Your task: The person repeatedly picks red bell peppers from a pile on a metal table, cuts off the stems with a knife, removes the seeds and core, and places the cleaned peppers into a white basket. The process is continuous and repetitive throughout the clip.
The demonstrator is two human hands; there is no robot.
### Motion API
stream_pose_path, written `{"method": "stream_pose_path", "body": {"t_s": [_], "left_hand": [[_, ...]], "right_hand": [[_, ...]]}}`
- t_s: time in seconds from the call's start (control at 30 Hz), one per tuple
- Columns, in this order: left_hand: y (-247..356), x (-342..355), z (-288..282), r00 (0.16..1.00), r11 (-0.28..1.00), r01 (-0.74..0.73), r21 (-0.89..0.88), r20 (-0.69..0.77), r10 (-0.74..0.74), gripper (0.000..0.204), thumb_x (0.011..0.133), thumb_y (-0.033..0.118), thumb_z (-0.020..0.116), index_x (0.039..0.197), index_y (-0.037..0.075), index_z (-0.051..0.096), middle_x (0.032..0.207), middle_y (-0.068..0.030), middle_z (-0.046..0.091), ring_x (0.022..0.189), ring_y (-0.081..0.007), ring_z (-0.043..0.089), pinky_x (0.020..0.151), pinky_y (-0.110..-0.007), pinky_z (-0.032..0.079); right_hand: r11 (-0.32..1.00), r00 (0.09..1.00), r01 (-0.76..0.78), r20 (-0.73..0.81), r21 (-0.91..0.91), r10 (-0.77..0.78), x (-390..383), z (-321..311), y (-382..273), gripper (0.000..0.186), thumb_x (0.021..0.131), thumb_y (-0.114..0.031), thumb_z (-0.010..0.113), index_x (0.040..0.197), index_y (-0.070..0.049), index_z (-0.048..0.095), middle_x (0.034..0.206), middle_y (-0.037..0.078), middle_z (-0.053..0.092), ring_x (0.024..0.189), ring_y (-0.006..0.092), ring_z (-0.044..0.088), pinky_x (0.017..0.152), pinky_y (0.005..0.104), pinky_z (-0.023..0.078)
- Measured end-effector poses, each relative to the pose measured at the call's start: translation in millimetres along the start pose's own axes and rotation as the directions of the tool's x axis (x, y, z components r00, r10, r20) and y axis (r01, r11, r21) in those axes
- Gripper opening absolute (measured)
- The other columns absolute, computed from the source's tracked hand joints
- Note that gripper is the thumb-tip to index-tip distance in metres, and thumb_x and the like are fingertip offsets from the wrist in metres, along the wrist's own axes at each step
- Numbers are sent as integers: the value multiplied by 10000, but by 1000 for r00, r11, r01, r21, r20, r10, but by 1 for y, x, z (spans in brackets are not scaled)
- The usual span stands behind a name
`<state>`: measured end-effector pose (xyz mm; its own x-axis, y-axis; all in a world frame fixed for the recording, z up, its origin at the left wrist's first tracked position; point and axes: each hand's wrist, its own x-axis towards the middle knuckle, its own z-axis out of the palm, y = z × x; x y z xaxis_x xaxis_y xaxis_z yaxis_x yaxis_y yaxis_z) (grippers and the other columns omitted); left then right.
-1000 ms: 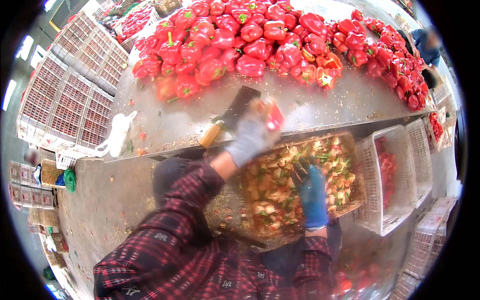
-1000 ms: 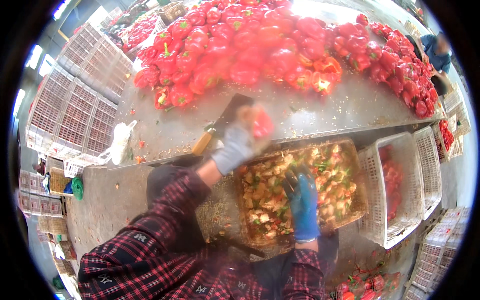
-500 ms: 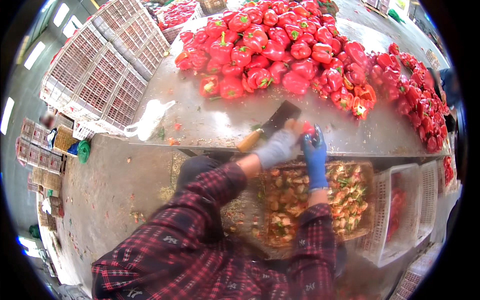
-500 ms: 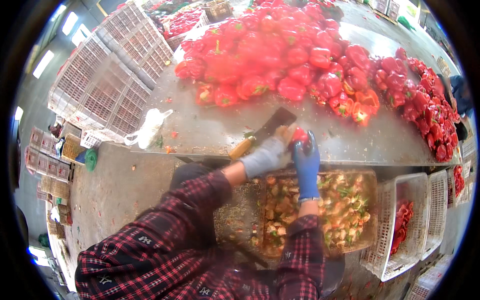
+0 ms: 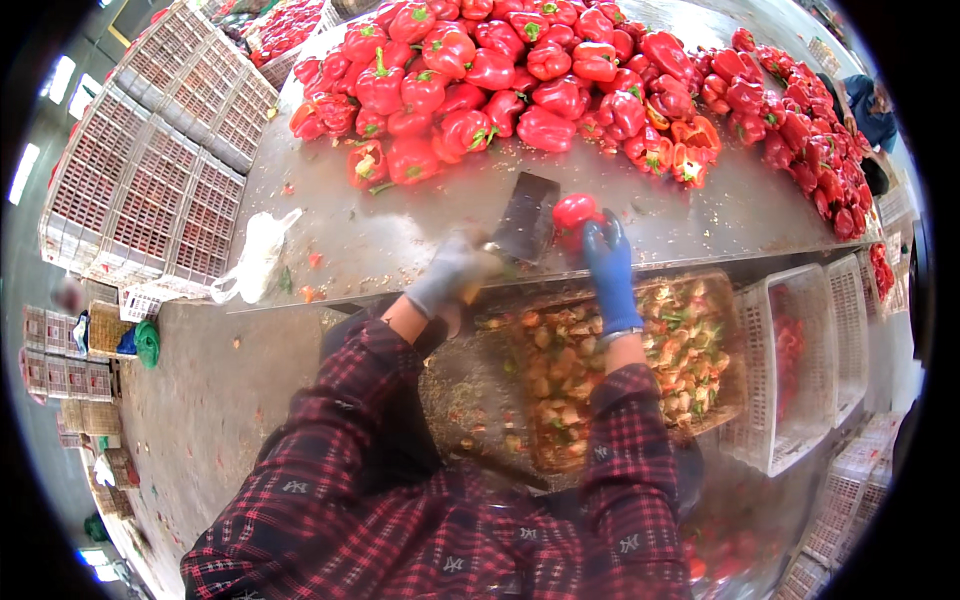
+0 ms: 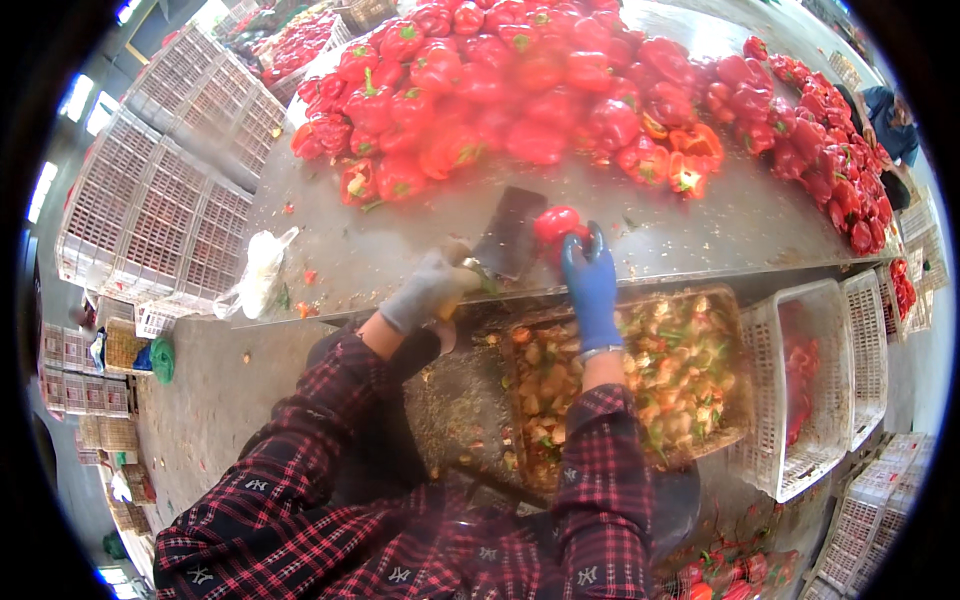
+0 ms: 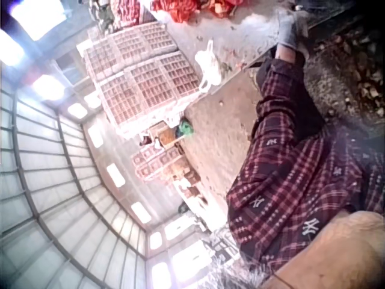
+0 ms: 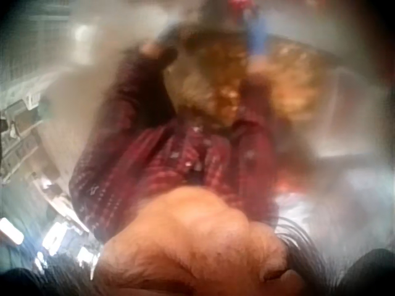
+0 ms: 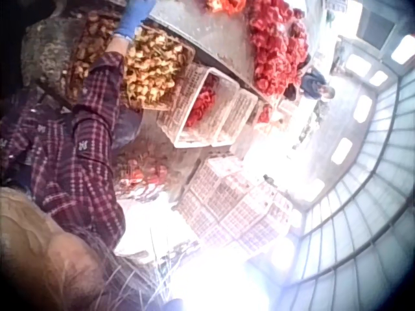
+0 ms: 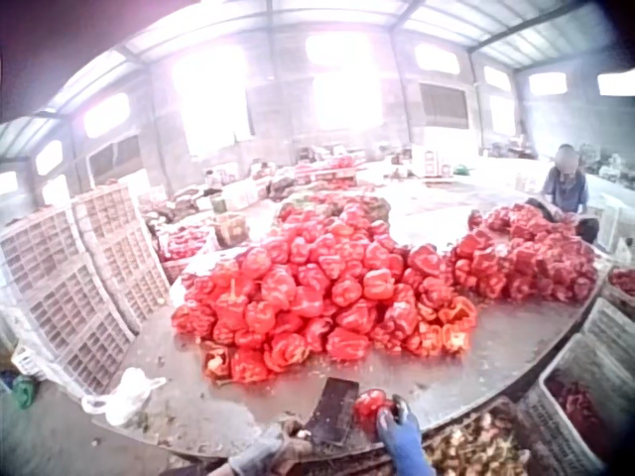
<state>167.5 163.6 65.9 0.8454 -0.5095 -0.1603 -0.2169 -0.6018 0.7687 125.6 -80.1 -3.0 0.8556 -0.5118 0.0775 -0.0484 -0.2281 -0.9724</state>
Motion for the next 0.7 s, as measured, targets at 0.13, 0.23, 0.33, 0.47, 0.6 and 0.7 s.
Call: {"method": "stream_pose_path", "body": {"t_s": [0.13, 0.23, 0.33, 0.47, 0.6, 0.7], "left_hand": [[-2, -21, -8, 968, 779, 81, -622, -138, -211, 471, 718, 53, 701, 1170, -3, 583, 962, -107, 672, 856, -148, 614, 707, -275, 515], [-1, -24, -9, 881, 946, -322, -26, -374, 289, 462, 786, 83, 678, 1212, -14, 529, 945, -158, 660, 838, -207, 640, 693, -329, 522], [46, -32, -23, 882, 914, -342, 218, -260, 392, 406, 858, 104, 596, 1242, 3, 508, 1002, -232, 643, 908, -387, 646, 768, -442, 514], [54, -42, -16, 957, 932, -217, 291, -127, 262, 428, 888, 127, 533, 1296, 10, 487, 1028, -271, 626, 943, -447, 610, 772, -499, 495], [69, -42, -19, 986, 925, -136, 354, -44, 161, 430, 896, 130, 523, 1289, -36, 475, 1012, -272, 625, 936, -437, 616, 770, -499, 495], [88, -38, -25, 984, 870, -153, 468, -5, 176, 458, 899, 126, 511, 1307, -74, 451, 995, -267, 633, 916, -420, 630, 771, -493, 499]], "right_hand": [[995, 999, 26, -33, -93, -29, 9, 6, -2, 579, 903, -331, 623, 1356, 8, 500, 1184, 242, 628, 1084, 310, 625, 928, 388, 486], [994, 998, 35, -49, -102, -40, 18, 9, 13, 586, 910, -388, 593, 1353, -14, 511, 1180, 236, 627, 1064, 329, 627, 912, 405, 490], [981, 991, 85, -83, -177, -101, 14, 12, 20, 607, 918, -463, 552, 1355, -44, 516, 1157, 220, 625, 1034, 346, 623, 890, 426, 494], [939, 990, 82, -79, -333, -114, 6, 17, 1, 649, 914, -542, 520, 1374, -85, 499, 1111, 201, 619, 1007, 360, 615, 850, 455, 496], [901, 983, 86, -110, -425, -145, 5, 17, -1, 639, 926, -535, 515, 1374, -81, 490, 1111, 216, 608, 1014, 375, 611, 842, 459, 496], [901, 985, 65, -118, -428, -127, 1, 16, -9, 604, 943, -501, 512, 1360, -64, 500, 1159, 233, 602, 1040, 386, 609, 862, 454, 495]]}}
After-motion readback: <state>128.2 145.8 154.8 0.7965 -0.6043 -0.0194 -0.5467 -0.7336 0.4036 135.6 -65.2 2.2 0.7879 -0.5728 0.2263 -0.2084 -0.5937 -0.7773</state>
